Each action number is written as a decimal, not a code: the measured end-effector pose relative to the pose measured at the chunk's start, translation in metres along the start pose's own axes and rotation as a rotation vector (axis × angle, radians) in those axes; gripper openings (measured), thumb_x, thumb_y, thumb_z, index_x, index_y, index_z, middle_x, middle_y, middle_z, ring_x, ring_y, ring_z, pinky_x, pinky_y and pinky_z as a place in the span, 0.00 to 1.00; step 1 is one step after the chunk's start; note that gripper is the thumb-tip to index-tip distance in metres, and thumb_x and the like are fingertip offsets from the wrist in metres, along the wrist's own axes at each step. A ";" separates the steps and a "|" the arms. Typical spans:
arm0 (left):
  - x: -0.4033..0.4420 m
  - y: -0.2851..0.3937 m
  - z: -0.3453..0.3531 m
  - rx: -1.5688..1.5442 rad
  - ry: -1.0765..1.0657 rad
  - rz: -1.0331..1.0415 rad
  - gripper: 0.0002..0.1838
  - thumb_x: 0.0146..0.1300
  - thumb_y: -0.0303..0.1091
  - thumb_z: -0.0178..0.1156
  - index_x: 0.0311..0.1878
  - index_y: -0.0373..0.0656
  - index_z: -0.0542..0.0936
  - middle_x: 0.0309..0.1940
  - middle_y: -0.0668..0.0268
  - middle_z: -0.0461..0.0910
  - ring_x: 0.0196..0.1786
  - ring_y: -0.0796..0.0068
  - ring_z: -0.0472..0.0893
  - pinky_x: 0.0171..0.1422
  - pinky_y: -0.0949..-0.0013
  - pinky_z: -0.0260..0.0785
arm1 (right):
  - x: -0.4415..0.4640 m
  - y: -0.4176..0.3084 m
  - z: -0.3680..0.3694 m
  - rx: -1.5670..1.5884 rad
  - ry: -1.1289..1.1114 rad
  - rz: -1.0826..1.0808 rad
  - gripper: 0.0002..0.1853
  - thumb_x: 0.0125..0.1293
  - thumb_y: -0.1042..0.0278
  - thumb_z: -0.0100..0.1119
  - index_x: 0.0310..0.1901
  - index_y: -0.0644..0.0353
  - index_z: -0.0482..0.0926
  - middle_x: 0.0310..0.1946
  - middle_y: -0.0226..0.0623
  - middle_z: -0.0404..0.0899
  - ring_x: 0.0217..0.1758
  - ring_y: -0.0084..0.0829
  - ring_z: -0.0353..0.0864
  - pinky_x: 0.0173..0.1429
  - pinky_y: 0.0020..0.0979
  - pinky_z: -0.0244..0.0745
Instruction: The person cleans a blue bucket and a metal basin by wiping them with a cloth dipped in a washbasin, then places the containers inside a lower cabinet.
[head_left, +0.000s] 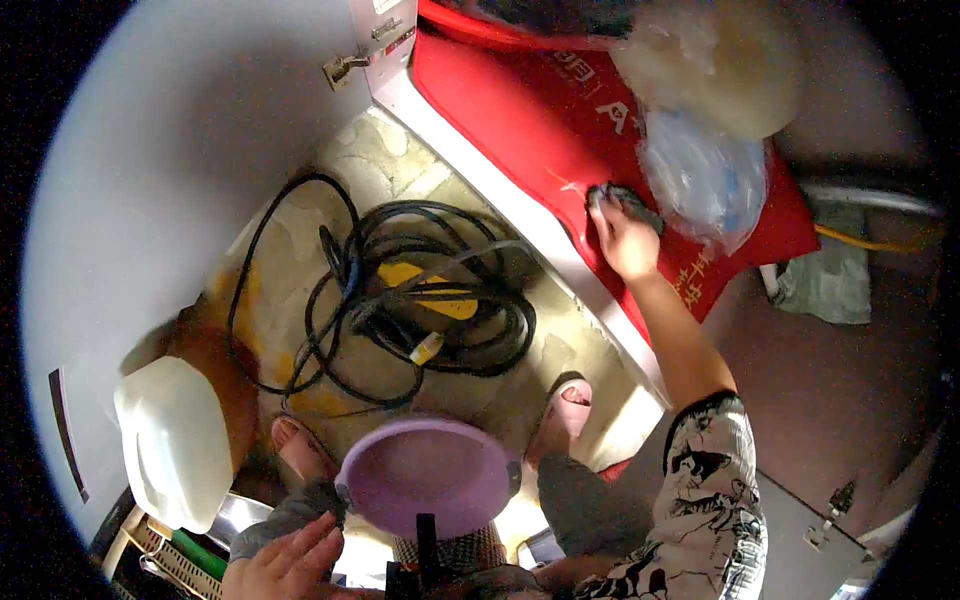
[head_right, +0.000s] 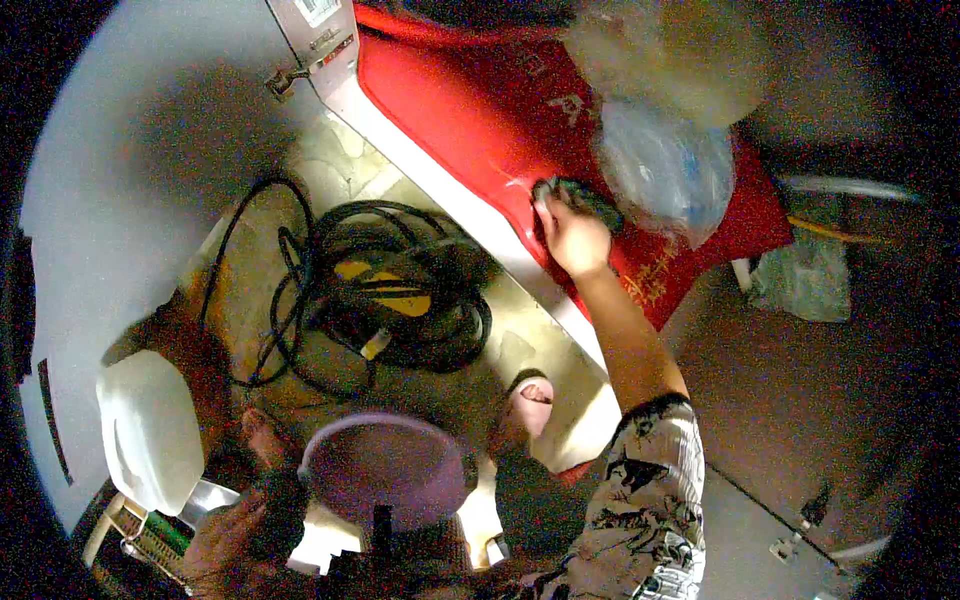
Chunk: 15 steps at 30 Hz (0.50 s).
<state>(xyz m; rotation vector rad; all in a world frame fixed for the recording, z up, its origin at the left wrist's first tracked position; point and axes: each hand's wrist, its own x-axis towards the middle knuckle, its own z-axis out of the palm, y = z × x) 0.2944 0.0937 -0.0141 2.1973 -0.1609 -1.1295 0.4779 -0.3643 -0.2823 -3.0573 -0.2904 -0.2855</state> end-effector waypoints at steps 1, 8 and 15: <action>0.003 0.000 -0.002 -0.007 -0.013 -0.006 0.24 0.60 0.43 0.52 0.59 0.44 0.71 0.57 0.54 0.70 0.60 0.48 0.68 0.60 0.52 0.61 | 0.021 -0.005 0.009 0.038 -0.092 0.153 0.13 0.62 0.56 0.55 0.40 0.54 0.81 0.40 0.43 0.80 0.40 0.44 0.80 0.45 0.38 0.74; 0.020 -0.010 -0.003 -0.192 0.100 -0.018 0.26 0.58 0.47 0.53 0.57 0.44 0.71 0.55 0.54 0.72 0.55 0.46 0.71 0.56 0.52 0.64 | 0.187 0.061 0.051 0.481 0.471 0.561 0.19 0.66 0.53 0.50 0.45 0.62 0.77 0.39 0.45 0.80 0.43 0.39 0.79 0.48 0.36 0.71; 0.040 -0.013 -0.008 0.113 0.040 -0.256 0.22 0.57 0.42 0.51 0.55 0.48 0.70 0.52 0.55 0.73 0.50 0.47 0.72 0.49 0.52 0.66 | 0.273 0.091 0.110 -0.004 0.084 0.231 0.26 0.62 0.41 0.46 0.51 0.53 0.76 0.47 0.45 0.78 0.51 0.47 0.75 0.54 0.43 0.69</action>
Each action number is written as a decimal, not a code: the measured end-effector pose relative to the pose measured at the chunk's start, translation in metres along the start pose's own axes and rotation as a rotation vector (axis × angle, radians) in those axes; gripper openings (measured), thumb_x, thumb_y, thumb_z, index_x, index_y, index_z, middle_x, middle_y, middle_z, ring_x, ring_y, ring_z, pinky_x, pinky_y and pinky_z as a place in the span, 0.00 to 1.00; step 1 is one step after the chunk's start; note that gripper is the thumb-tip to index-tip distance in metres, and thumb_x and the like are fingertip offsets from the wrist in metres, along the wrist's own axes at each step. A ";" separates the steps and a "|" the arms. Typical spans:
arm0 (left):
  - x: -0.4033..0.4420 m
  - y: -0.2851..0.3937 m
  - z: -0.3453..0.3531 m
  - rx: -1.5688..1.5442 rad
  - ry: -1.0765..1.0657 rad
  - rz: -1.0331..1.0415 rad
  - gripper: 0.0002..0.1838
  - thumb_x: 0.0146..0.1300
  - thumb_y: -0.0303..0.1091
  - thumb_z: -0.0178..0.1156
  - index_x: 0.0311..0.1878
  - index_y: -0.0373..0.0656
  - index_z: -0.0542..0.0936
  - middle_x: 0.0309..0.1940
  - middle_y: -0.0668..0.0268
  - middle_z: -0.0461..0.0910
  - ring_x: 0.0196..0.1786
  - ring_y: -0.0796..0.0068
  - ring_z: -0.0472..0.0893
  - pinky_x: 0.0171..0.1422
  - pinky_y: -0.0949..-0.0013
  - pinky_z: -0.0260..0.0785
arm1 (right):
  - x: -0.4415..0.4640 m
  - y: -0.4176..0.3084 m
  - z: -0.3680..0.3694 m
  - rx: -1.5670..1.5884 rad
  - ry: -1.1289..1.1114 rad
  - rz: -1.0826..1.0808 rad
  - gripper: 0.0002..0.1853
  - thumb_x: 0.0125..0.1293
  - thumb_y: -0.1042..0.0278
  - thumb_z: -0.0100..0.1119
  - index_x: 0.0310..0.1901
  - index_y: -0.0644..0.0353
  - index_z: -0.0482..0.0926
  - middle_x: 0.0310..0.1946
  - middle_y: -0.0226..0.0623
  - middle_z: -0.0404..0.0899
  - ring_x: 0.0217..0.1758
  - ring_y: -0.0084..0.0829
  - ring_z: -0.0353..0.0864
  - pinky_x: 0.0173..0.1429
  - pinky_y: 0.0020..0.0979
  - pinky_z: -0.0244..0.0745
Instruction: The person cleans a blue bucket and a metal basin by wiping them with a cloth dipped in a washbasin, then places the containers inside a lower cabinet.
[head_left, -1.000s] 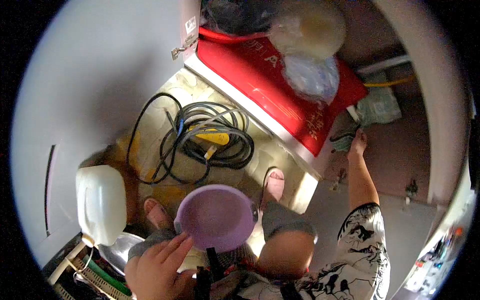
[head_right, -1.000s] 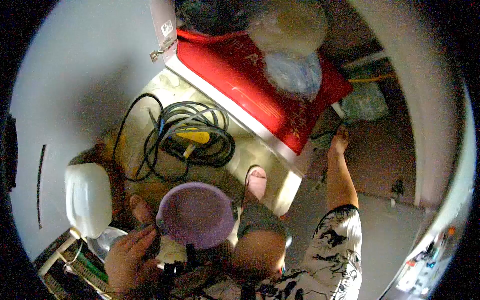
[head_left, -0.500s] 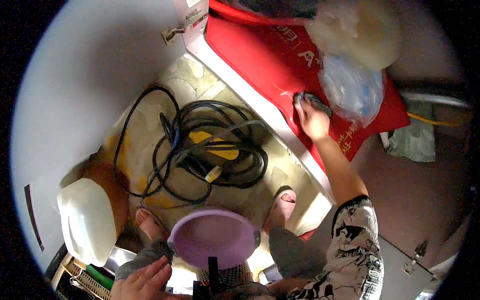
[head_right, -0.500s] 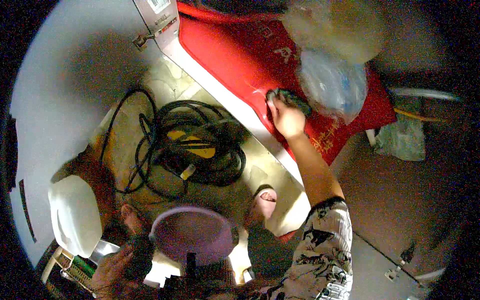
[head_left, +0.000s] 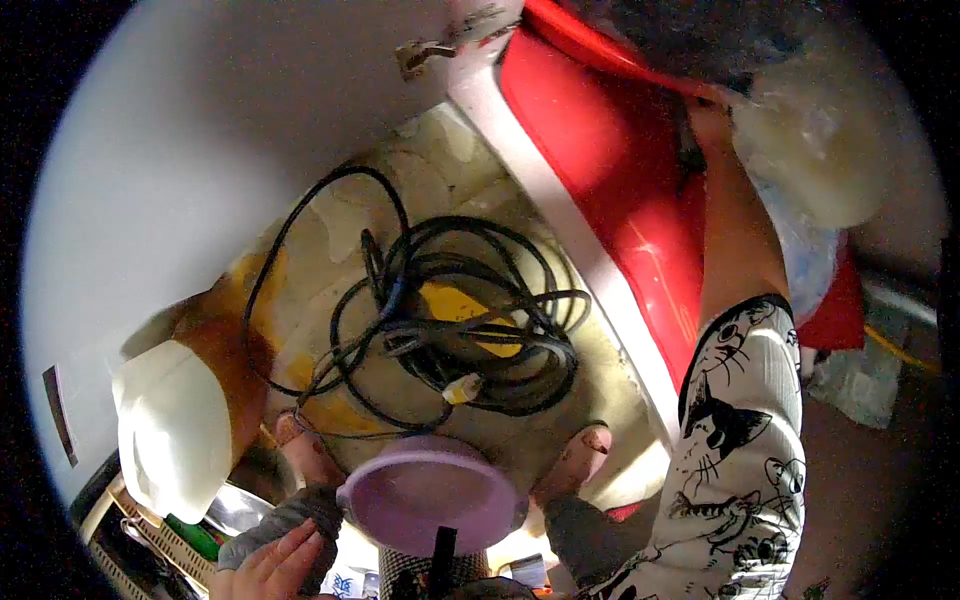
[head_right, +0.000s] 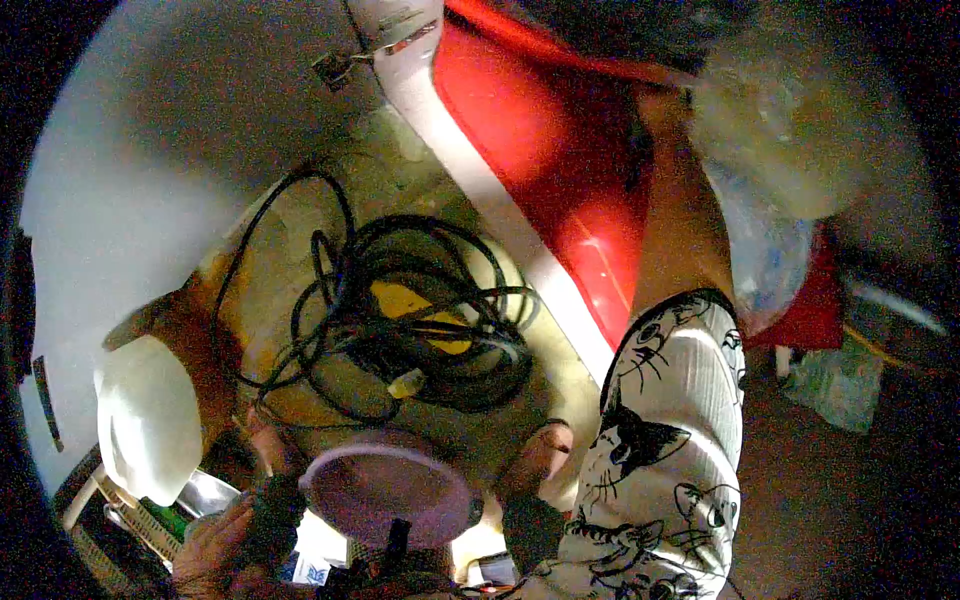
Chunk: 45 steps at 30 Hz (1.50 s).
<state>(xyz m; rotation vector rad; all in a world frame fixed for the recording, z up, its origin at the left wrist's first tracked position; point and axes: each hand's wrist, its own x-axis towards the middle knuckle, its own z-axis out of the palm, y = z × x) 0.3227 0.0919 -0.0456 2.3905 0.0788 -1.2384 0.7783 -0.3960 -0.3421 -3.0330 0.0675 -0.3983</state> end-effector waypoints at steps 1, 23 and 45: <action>0.002 -0.001 0.000 0.000 0.001 -0.015 0.22 0.57 0.42 0.51 0.55 0.48 0.70 0.52 0.55 0.73 0.50 0.47 0.72 0.49 0.52 0.66 | -0.001 0.004 0.010 -0.089 0.107 -0.110 0.26 0.62 0.41 0.46 0.52 0.52 0.75 0.48 0.46 0.77 0.52 0.48 0.74 0.54 0.44 0.69; -0.029 -0.024 0.008 0.132 -0.137 0.158 0.38 0.42 0.48 0.68 0.59 0.50 0.70 0.60 0.59 0.69 0.53 0.56 0.76 0.58 0.59 0.69 | -0.058 -0.224 0.003 0.345 -0.038 -0.523 0.17 0.59 0.63 0.51 0.51 0.53 0.75 0.57 0.48 0.68 0.57 0.47 0.70 0.59 0.39 0.68; -0.114 -0.032 0.057 0.061 0.284 0.848 0.27 0.54 0.42 0.60 0.56 0.40 0.71 0.44 0.51 0.77 0.44 0.53 0.77 0.48 0.57 0.68 | -0.531 -0.098 -0.240 0.119 -0.748 0.509 0.19 0.48 0.61 0.60 0.45 0.52 0.79 0.43 0.46 0.79 0.48 0.44 0.77 0.53 0.38 0.73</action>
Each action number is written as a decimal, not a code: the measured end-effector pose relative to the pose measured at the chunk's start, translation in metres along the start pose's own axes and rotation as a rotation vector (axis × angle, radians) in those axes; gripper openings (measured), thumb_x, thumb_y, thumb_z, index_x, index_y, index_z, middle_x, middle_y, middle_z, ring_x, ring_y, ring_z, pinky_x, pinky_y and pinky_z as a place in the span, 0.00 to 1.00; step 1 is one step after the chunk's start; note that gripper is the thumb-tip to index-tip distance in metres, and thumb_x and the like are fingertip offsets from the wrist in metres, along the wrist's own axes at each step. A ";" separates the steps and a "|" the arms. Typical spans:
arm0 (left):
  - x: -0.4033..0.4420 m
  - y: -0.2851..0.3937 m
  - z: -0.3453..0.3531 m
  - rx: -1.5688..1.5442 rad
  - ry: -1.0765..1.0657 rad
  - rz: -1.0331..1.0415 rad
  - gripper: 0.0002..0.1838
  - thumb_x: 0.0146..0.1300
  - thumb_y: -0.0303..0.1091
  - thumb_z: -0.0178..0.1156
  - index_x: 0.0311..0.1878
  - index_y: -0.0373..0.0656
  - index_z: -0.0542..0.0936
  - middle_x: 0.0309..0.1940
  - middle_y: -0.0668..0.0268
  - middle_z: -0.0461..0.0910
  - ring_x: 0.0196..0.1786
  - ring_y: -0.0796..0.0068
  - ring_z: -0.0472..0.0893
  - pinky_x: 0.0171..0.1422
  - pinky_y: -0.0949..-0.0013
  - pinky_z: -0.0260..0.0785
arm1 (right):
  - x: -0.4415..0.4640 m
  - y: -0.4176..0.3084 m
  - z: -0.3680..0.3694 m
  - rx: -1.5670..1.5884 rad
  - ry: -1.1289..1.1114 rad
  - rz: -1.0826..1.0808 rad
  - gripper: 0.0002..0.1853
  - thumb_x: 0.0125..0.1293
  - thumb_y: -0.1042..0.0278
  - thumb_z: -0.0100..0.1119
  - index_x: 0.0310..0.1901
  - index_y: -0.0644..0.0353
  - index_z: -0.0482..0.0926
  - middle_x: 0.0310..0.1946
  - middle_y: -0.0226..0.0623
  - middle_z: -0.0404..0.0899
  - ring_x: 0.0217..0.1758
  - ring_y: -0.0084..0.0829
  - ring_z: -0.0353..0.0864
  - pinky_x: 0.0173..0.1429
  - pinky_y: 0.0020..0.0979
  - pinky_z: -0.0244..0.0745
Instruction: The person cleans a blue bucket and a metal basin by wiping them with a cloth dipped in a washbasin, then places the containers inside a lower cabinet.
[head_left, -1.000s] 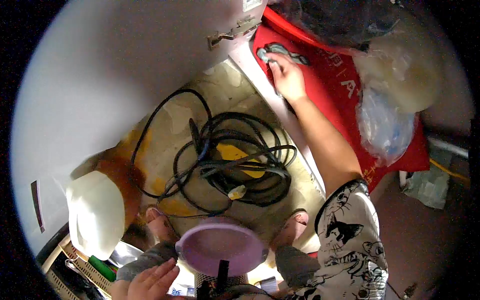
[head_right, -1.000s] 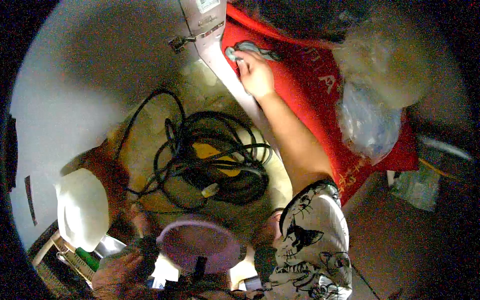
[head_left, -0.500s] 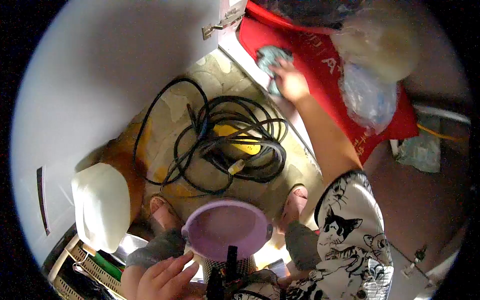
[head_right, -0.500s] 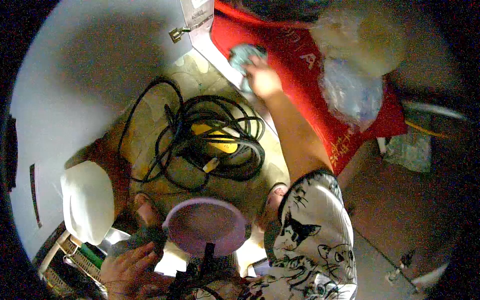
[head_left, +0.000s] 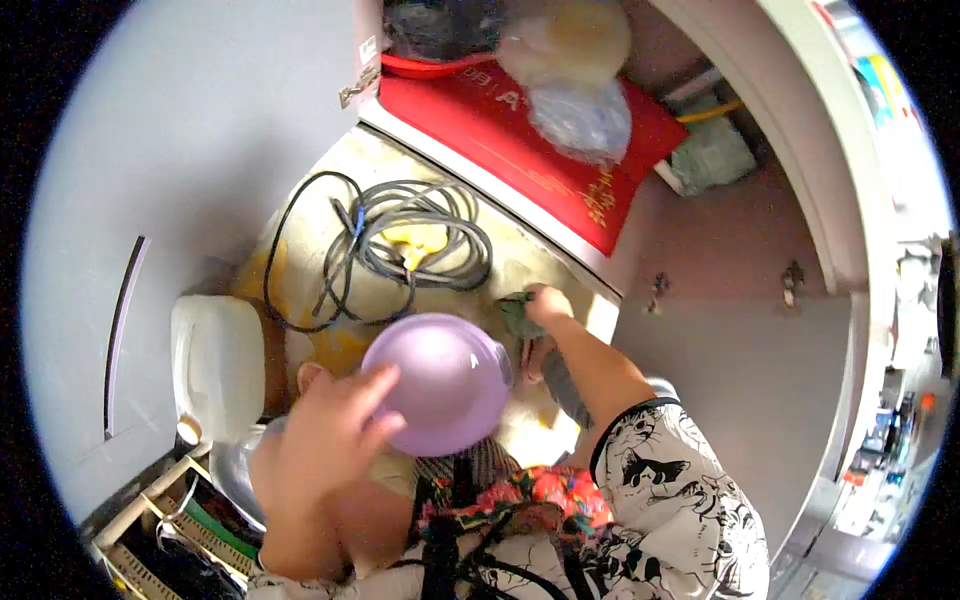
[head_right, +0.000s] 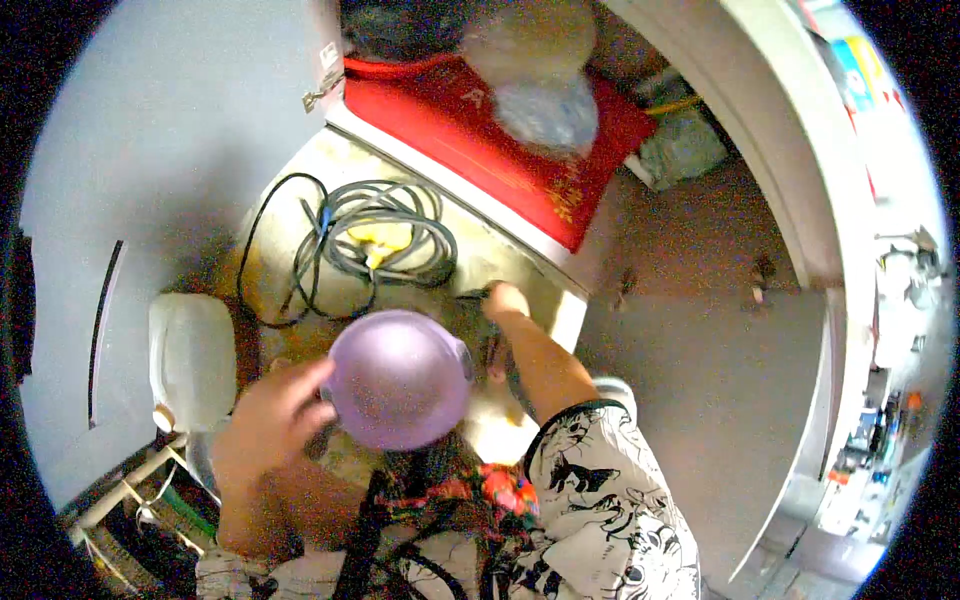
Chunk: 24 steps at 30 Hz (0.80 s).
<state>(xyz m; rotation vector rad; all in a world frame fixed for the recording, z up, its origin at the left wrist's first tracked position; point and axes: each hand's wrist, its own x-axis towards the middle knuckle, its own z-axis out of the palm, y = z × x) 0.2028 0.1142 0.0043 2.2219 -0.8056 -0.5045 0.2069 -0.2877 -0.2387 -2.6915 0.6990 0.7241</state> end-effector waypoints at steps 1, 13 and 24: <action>-0.004 -0.001 0.003 -0.010 0.023 -0.061 0.25 0.55 0.42 0.59 0.55 0.41 0.73 0.42 0.50 0.78 0.43 0.51 0.77 0.47 0.56 0.68 | -0.020 -0.001 0.007 0.016 0.122 -0.164 0.19 0.49 0.62 0.58 0.45 0.51 0.79 0.42 0.48 0.78 0.47 0.46 0.77 0.53 0.38 0.72; -0.036 -0.018 0.064 0.034 0.028 -0.193 0.23 0.60 0.44 0.56 0.56 0.43 0.74 0.48 0.54 0.77 0.49 0.59 0.78 0.53 0.64 0.69 | -0.199 0.018 0.036 0.520 0.575 -0.321 0.14 0.57 0.67 0.55 0.44 0.63 0.75 0.43 0.53 0.75 0.50 0.49 0.73 0.56 0.38 0.68; -0.038 -0.052 0.090 0.064 0.067 -0.168 0.24 0.60 0.44 0.56 0.56 0.42 0.73 0.48 0.52 0.78 0.51 0.59 0.78 0.54 0.64 0.69 | -0.216 0.035 0.058 0.084 0.047 -0.099 0.17 0.59 0.63 0.52 0.47 0.62 0.75 0.46 0.51 0.77 0.49 0.47 0.76 0.53 0.42 0.72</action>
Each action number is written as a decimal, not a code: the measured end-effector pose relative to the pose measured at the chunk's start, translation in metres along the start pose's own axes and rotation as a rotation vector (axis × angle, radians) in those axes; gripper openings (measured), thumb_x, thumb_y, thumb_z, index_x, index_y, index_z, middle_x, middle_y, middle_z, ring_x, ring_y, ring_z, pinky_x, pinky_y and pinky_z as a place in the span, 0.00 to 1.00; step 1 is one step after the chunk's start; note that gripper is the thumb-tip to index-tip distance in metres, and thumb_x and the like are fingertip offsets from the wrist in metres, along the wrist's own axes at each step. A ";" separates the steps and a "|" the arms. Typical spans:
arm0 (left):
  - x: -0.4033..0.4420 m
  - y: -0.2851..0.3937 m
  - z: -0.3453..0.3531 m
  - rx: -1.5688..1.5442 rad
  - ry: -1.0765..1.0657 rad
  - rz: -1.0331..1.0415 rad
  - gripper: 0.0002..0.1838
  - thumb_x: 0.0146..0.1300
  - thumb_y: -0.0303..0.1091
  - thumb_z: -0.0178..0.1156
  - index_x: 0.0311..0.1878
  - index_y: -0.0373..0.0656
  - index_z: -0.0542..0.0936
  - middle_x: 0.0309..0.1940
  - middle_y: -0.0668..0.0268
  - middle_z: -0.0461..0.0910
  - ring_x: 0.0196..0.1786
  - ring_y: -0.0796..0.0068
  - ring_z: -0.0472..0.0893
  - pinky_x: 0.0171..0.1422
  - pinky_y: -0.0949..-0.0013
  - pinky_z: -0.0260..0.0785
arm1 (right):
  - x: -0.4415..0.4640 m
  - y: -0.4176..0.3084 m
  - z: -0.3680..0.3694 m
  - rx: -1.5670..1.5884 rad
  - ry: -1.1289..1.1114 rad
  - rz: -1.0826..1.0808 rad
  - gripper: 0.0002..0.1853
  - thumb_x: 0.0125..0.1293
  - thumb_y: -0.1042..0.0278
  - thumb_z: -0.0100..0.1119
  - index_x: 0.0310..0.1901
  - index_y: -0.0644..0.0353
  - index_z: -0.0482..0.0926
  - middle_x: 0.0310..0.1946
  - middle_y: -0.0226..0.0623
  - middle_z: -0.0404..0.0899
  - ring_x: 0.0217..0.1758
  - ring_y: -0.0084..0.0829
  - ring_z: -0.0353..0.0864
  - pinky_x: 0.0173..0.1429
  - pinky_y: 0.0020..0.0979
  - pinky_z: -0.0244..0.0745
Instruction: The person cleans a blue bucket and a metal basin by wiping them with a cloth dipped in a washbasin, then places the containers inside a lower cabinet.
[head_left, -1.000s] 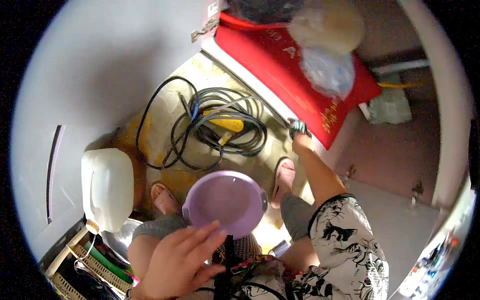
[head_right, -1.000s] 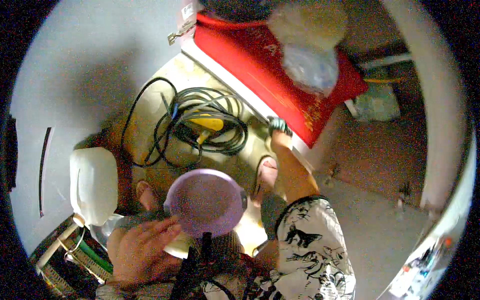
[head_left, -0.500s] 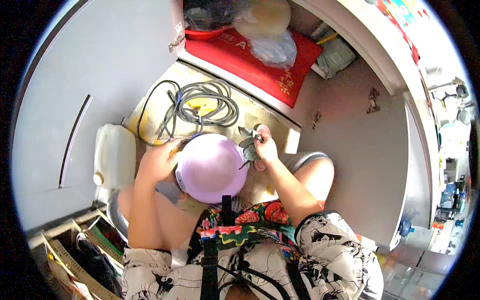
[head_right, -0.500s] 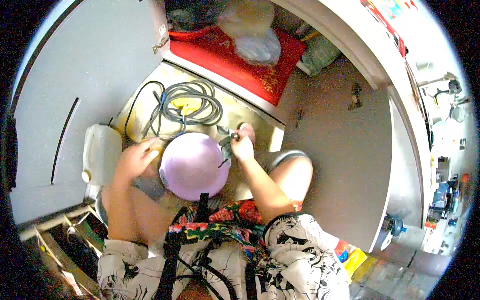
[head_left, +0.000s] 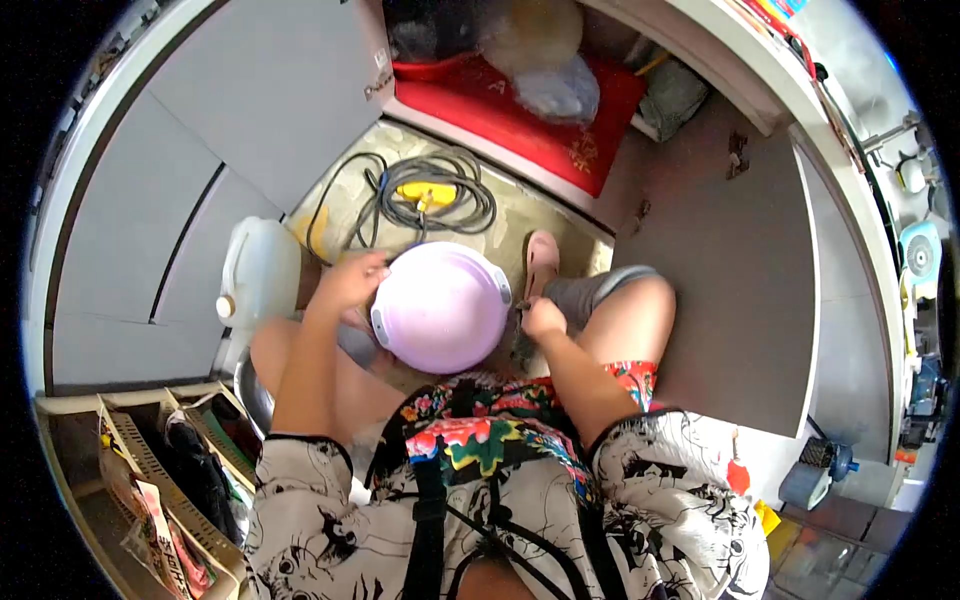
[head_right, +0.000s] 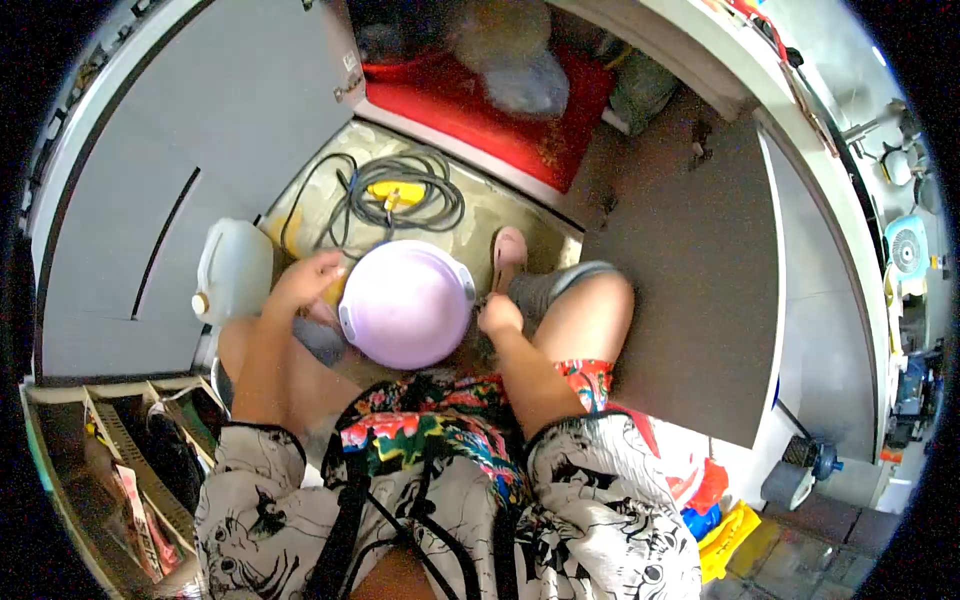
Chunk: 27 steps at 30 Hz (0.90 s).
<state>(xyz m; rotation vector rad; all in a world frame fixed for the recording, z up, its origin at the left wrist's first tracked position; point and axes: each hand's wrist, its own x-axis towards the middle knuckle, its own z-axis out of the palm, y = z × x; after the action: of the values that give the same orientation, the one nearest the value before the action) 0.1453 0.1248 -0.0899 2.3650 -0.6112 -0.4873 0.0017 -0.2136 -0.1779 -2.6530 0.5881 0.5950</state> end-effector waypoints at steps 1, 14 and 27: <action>0.001 -0.008 0.007 -0.030 -0.001 -0.056 0.24 0.60 0.45 0.56 0.56 0.41 0.73 0.48 0.53 0.78 0.50 0.59 0.78 0.53 0.64 0.69 | 0.000 0.000 0.011 0.092 0.175 0.018 0.17 0.59 0.62 0.53 0.49 0.60 0.75 0.44 0.50 0.77 0.48 0.47 0.77 0.53 0.42 0.72; -0.008 0.030 -0.002 -0.013 -0.135 -0.026 0.23 0.60 0.43 0.56 0.54 0.40 0.73 0.47 0.52 0.78 0.49 0.57 0.78 0.54 0.62 0.68 | -0.017 -0.011 -0.024 -0.050 0.043 -0.004 0.19 0.58 0.53 0.53 0.45 0.58 0.76 0.42 0.51 0.78 0.47 0.48 0.76 0.53 0.43 0.70; -0.036 0.106 0.084 -0.089 -0.087 0.191 0.32 0.55 0.50 0.60 0.59 0.41 0.67 0.42 0.52 0.79 0.42 0.52 0.80 0.47 0.56 0.71 | -0.049 -0.095 -0.036 0.737 0.266 -0.427 0.19 0.69 0.54 0.47 0.32 0.64 0.74 0.22 0.46 0.73 0.26 0.36 0.72 0.36 0.33 0.70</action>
<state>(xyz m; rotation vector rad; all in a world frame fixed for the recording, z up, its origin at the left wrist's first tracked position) 0.0431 0.0305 -0.0744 2.1844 -0.8294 -0.5227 0.0172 -0.1323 -0.1009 -2.0506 0.2205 -0.1006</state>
